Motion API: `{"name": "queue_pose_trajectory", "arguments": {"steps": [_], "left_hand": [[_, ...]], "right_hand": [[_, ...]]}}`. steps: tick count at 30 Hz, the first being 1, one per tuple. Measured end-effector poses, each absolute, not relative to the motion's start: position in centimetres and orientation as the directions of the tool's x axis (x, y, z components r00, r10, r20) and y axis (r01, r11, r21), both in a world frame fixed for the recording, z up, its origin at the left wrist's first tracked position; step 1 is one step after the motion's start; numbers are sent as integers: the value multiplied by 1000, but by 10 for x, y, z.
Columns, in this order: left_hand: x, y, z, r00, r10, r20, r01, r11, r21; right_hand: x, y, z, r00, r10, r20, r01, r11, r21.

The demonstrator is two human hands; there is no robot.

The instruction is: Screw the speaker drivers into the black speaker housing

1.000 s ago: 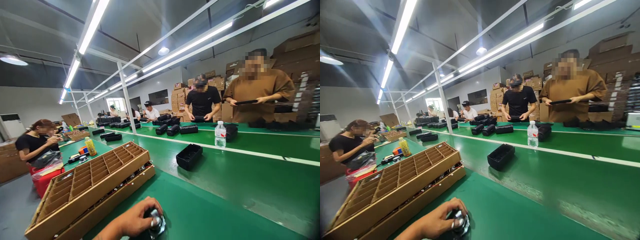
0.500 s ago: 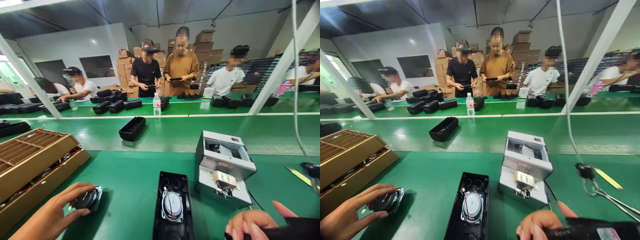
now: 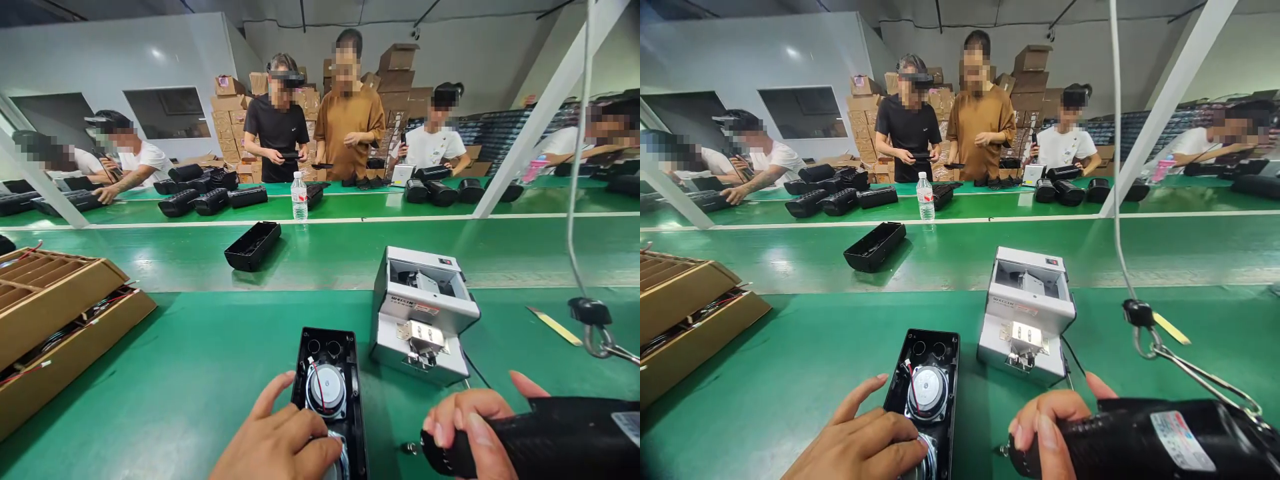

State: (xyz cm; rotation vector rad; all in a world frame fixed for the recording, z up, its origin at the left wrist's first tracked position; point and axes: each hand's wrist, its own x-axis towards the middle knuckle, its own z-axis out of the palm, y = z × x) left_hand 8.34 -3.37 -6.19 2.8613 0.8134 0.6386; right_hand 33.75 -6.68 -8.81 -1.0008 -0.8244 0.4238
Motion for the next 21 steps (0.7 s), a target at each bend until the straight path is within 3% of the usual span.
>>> {"name": "queue_pose_trajectory", "arguments": {"steps": [4,9,16,21], "left_hand": [[79,-35,-64,788,555,268,500,-830,248],[81,-36,-73,781,550,295,492,-834,252],[88,-40,-106,654,585,480,546,-804,236],[85,-39,-86,750,569,337,504,-822,266]], "right_hand": [[337,-68,-89,638,643,424,54,512,-857],[339,-68,-91,633,649,422,45,514,-857],[337,-67,-86,652,645,398,11,517,-856],[336,-68,-86,654,650,386,-8,517,-856]]}}
